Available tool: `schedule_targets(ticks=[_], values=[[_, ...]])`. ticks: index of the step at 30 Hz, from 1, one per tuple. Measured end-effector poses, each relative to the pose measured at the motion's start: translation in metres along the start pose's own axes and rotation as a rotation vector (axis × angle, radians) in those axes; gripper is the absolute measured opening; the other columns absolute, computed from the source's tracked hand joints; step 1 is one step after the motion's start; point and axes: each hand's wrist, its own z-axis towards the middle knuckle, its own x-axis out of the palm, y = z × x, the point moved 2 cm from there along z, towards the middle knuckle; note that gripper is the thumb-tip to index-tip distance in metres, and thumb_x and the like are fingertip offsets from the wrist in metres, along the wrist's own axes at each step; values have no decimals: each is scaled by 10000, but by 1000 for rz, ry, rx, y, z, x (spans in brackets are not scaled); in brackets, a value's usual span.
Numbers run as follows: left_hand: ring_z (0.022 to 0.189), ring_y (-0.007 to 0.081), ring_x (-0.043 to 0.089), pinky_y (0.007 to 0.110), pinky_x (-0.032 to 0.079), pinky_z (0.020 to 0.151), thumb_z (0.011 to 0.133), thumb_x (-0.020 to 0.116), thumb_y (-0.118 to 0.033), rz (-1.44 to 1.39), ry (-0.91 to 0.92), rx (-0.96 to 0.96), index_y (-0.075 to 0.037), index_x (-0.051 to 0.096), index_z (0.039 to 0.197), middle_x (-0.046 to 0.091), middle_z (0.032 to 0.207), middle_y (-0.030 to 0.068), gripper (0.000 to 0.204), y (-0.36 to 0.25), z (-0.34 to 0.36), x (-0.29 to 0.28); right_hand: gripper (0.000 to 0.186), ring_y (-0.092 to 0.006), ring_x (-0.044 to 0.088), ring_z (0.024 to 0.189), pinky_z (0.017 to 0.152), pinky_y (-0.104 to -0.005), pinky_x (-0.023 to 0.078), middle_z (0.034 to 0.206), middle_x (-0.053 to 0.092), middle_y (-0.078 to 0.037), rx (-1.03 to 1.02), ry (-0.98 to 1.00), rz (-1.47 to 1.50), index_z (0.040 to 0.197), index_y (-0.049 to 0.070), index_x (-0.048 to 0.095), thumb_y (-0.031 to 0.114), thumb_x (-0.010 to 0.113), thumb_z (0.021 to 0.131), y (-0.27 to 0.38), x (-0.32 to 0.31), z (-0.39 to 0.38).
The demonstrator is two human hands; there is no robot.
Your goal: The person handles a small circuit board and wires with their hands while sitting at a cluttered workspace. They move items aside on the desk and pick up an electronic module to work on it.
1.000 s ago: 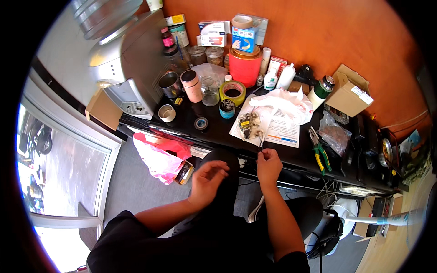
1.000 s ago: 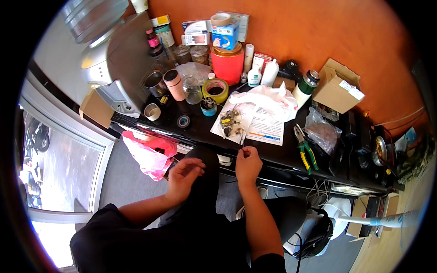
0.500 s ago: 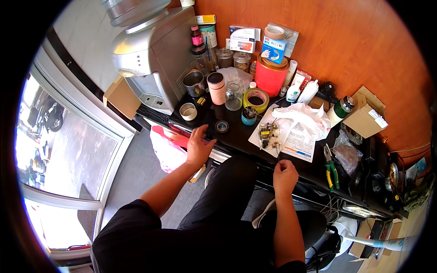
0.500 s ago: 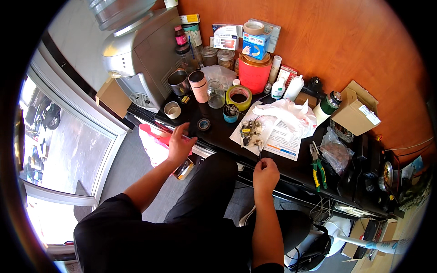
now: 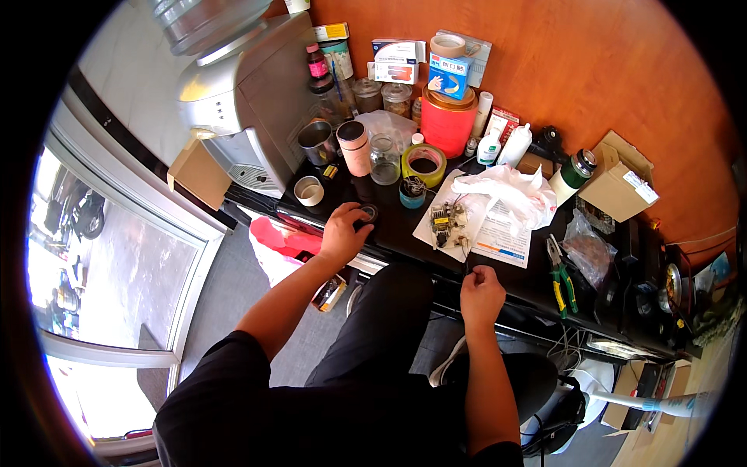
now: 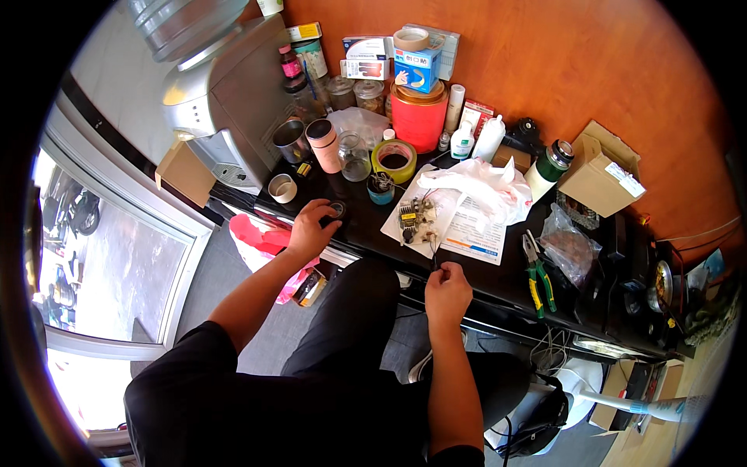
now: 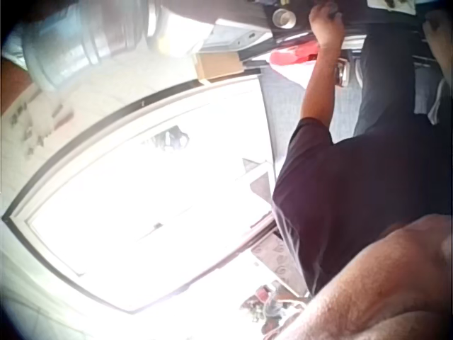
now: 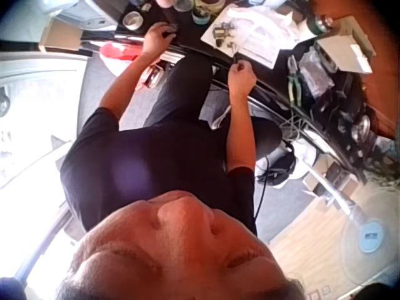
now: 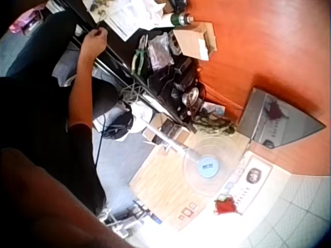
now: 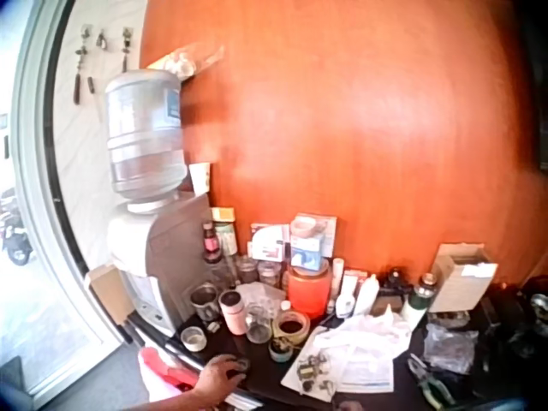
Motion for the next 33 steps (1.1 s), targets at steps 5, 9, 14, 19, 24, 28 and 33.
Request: schedule_targets(ticks=[5, 9, 14, 19, 24, 28, 33], values=[[1073, 201, 631, 315, 527, 898, 830, 763, -51, -644, 158, -238, 4, 674, 1018, 583, 1273, 131, 214, -49, -9, -16, 102, -212, 683, 665, 647, -321, 540, 745, 690, -107, -5, -93, 145, 931, 30, 685, 61, 692, 834, 19, -14, 5], [1165, 198, 590, 327, 502, 979, 853, 729, 4, -907, 277, -210, 12, 647, 1052, 527, 1319, 128, 215, -99, -28, -28, 192, -122, 650, 709, 652, -242, 522, 877, 683, -79, -152, 201, 571, 1042, 14, 706, 76, 744, 864, 74, -27, -7], [1184, 261, 581, 359, 482, 988, 802, 759, 16, -663, 324, 34, -5, 638, 1009, 536, 1293, 149, 241, -136, -30, -39, 217, -162, 672, 750, 671, -255, 537, 924, 685, -89, -307, 240, 546, 1048, 22, 710, 66, 760, 842, 90, -34, -13], [1148, 308, 594, 383, 478, 974, 749, 795, -9, -537, 303, 83, -20, 647, 984, 553, 1258, 170, 278, -153, -29, -46, 155, -173, 671, 784, 690, -269, 538, 948, 679, -95, -283, 261, 504, 1004, 25, 696, 55, 734, 857, 89, -36, -17], [1116, 320, 610, 375, 498, 933, 746, 805, -50, -453, 265, 121, -13, 650, 948, 569, 1265, 190, 257, -165, -32, -46, 63, -149, 611, 721, 652, -273, 492, 881, 633, -80, -194, 313, 457, 984, 13, 612, 40, 622, 927, 88, -31, -25], [1048, 322, 638, 372, 507, 879, 760, 788, -54, -468, 330, 99, -2, 628, 890, 613, 1217, 201, 213, -164, -34, -50, 82, -66, 456, 680, 615, -224, 388, 806, 504, 12, 84, 630, 770, 1028, 32, 558, 104, 539, 995, 77, -24, -30], [1026, 277, 627, 353, 497, 861, 806, 741, -56, -793, 725, 182, -14, 567, 805, 607, 1202, 176, 179, -141, -16, -77, 118, -42, 377, 678, 610, -210, 328, 779, 433, 49, 89, 760, 628, 1056, 45, 540, 152, 500, 1026, 78, -56, -36]])
